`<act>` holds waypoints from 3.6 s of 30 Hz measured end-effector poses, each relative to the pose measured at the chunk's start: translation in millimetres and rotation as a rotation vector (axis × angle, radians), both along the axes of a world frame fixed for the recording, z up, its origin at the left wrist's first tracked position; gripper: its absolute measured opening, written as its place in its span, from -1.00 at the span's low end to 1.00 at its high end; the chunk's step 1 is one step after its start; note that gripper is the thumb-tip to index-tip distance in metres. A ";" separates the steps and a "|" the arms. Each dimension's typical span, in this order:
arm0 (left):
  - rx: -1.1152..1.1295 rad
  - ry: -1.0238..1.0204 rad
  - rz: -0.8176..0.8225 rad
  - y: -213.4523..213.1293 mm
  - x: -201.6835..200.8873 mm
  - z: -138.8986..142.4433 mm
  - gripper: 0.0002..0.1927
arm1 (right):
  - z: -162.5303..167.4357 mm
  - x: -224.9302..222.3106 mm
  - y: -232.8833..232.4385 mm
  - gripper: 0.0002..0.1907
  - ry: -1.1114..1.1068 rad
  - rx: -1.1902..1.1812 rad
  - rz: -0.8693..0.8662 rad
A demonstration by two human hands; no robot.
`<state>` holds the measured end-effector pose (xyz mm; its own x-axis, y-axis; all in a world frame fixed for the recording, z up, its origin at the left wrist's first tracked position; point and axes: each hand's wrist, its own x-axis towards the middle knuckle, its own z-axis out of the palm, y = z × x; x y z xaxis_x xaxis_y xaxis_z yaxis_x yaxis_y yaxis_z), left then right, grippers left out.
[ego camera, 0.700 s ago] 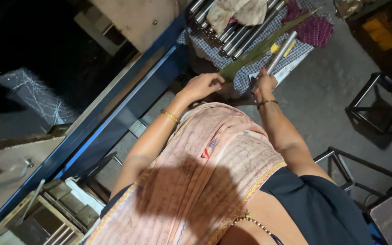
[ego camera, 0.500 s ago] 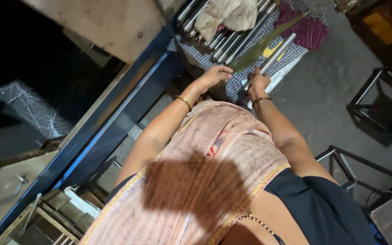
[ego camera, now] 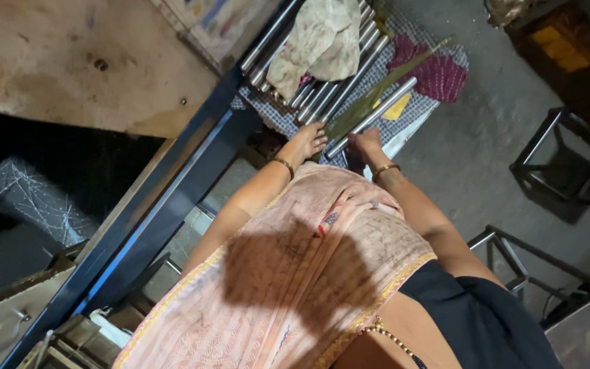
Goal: The person removes cylindrical metal rods from a machine, wipes each rod with a cloth, and places them on a nearby rack. The person then picks up another rod, wipes it, and inspects it by holding it up to the light.
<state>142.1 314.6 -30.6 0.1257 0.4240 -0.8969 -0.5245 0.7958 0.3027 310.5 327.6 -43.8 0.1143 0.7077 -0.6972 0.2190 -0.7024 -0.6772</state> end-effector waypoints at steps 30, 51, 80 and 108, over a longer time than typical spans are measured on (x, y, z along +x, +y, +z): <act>0.078 -0.401 0.211 31.6 5.4 61.0 -0.83 | 102.8 -15.1 137.8 -0.63 0.845 -0.233 -0.160; 0.365 0.410 0.282 -418.7 -202.9 17.3 -0.87 | 63.0 -161.6 -253.6 -0.86 1.028 -0.138 0.222; 0.644 2.404 0.515 -831.8 -596.0 307.8 -0.73 | 225.4 -610.7 -531.5 -0.36 1.285 0.343 0.478; 0.132 2.786 0.493 -724.7 -824.9 348.9 -0.81 | 192.5 -1059.1 -362.2 -0.38 1.547 0.370 0.533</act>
